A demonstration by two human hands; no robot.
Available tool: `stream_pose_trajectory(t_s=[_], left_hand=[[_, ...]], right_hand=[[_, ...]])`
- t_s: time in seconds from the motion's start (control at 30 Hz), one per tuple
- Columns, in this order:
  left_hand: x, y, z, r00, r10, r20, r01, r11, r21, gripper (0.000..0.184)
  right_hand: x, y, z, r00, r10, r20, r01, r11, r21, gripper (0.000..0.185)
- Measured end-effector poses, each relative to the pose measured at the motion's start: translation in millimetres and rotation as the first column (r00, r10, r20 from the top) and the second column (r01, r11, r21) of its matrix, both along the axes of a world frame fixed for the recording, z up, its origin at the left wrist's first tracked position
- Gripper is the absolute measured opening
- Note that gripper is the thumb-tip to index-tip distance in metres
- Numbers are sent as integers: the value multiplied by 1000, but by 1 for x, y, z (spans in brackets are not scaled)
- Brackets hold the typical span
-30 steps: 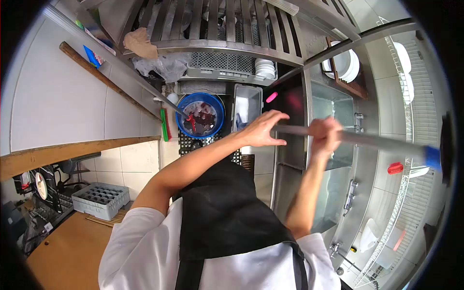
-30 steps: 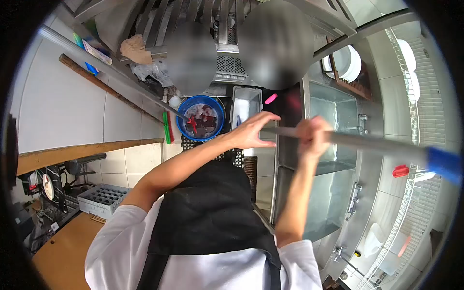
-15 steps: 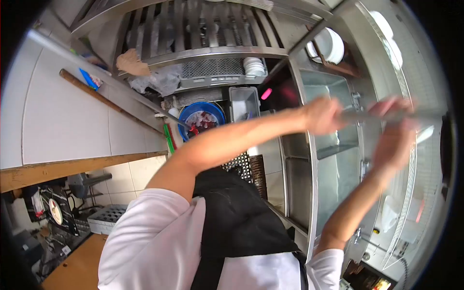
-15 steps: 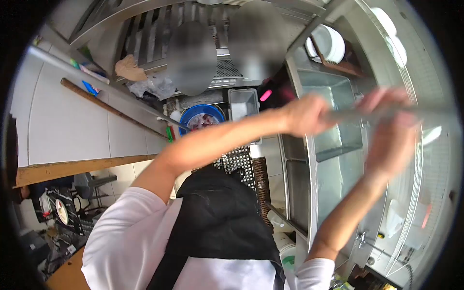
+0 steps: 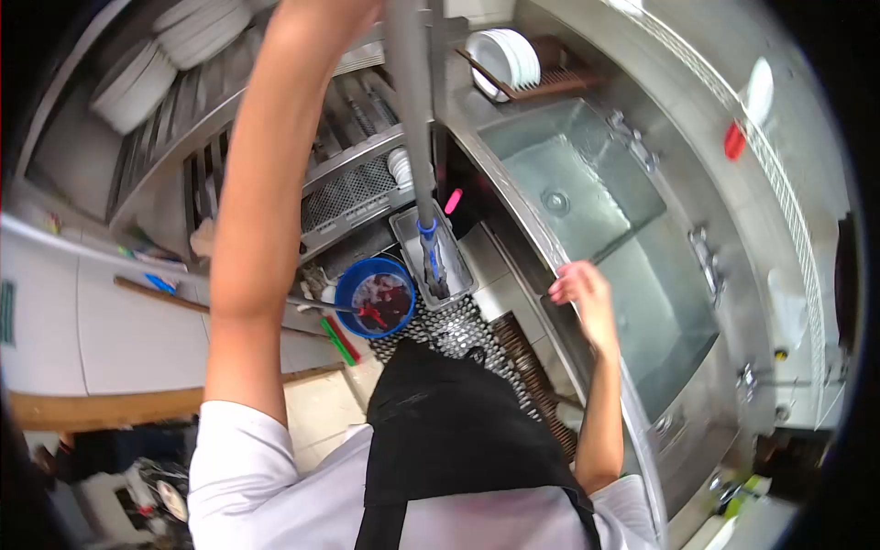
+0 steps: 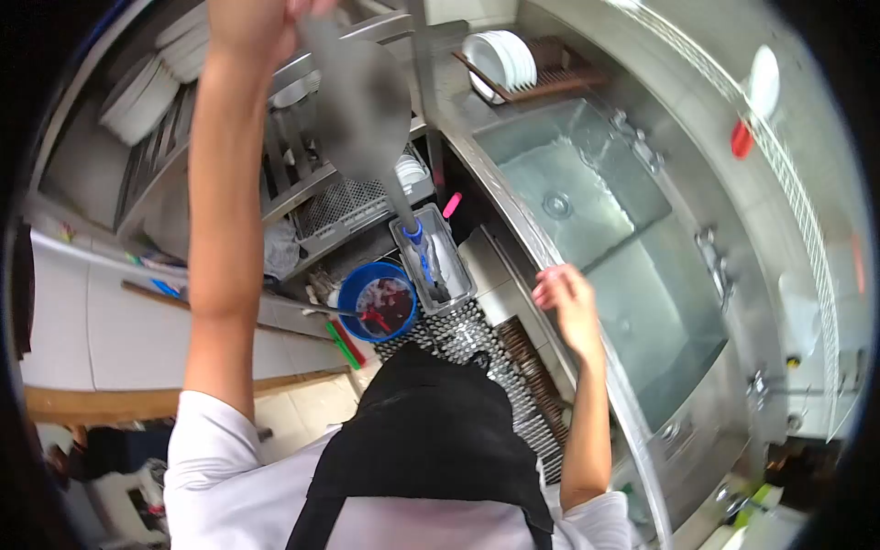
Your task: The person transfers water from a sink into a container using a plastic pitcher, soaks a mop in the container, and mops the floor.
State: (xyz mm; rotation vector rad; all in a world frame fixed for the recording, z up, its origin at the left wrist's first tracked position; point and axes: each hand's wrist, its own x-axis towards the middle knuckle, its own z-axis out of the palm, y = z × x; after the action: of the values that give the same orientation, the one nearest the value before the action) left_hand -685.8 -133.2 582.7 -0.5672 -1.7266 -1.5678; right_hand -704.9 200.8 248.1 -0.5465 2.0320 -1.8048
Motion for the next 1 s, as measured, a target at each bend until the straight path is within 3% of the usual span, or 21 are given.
stream_pose_trajectory(t_s=[0.03, 0.1, 0.13, 0.23, 0.27, 0.3, 0.37, 0.4, 0.43, 0.53, 0.63, 0.67, 0.77, 0.8, 0.87, 0.97, 1.0], left_hand=[[-4, 2, -30, 996, 1, 89, -5, 999, 38, 44], [-13, -3, -95, 970, 2, 243, -29, 994, 110, 43], [-25, -13, -137, 963, 43, 265, -59, 997, 51, 43], [-43, -35, -272, 873, 11, 488, -105, 980, 167, 43], [-45, -44, -319, 835, 72, 545, -140, 987, 84, 40], [-48, -52, -364, 806, 40, 590, -128, 986, 109, 39], [-46, -65, -463, 730, 148, 668, -307, 943, 127, 39], [-43, -69, -507, 731, 159, 664, -349, 923, 162, 39], [-40, -69, -537, 731, 173, 661, -395, 896, 202, 40], [-34, -76, -565, 659, 238, 714, -333, 943, -7, 41], [-49, -65, -488, 678, 248, 693, -269, 960, -80, 46], [-53, -59, -455, 743, 231, 628, -233, 969, -80, 48], [-57, -36, -316, 899, 185, 396, -179, 982, -53, 52], [-51, -28, -261, 905, 156, 396, -189, 981, 45, 49], [-49, -39, -170, 976, 121, 183, -129, 991, 34, 41], [-22, -35, -55, 970, 232, 76, -240, 964, 113, 33], [-18, -42, -27, 992, 127, 15, -128, 988, 87, 34]], right_hand=[[12, 14, -51, 995, -4, 95, -5, 996, 93, 29], [45, 42, -116, 993, -14, 115, -23, 949, 316, 31], [64, 57, -145, 987, -44, 157, -18, 929, 370, 32], [123, 110, -239, 943, -123, 308, -3, 926, 377, 31], [140, 119, -246, 914, -213, 345, 37, 892, 451, 30], [159, 126, -253, 874, -301, 381, 66, 850, 522, 29], [200, 152, -305, 823, -423, 380, 262, 875, 407, 22], [215, 151, -302, 747, -512, 425, 312, 834, 456, 23], [226, 151, -295, 664, -590, 459, 348, 787, 509, 24], [264, 144, -297, 420, -703, 573, 441, 710, 549, 21], [304, 137, -329, 329, -720, 612, 441, 690, 575, 21], [309, 125, -314, 331, -728, 601, 414, 684, 601, 20], [329, 98, -313, 317, -752, 578, 409, 658, 632, 19], [332, 92, -317, 314, -743, 591, 403, 668, 626, 17], [333, 83, -320, 324, -725, 607, 397, 687, 608, 19], [326, 71, -324, 327, -685, 651, 457, 717, 526, 21], [323, 65, -323, 320, -716, 620, 482, 687, 544, 18]])
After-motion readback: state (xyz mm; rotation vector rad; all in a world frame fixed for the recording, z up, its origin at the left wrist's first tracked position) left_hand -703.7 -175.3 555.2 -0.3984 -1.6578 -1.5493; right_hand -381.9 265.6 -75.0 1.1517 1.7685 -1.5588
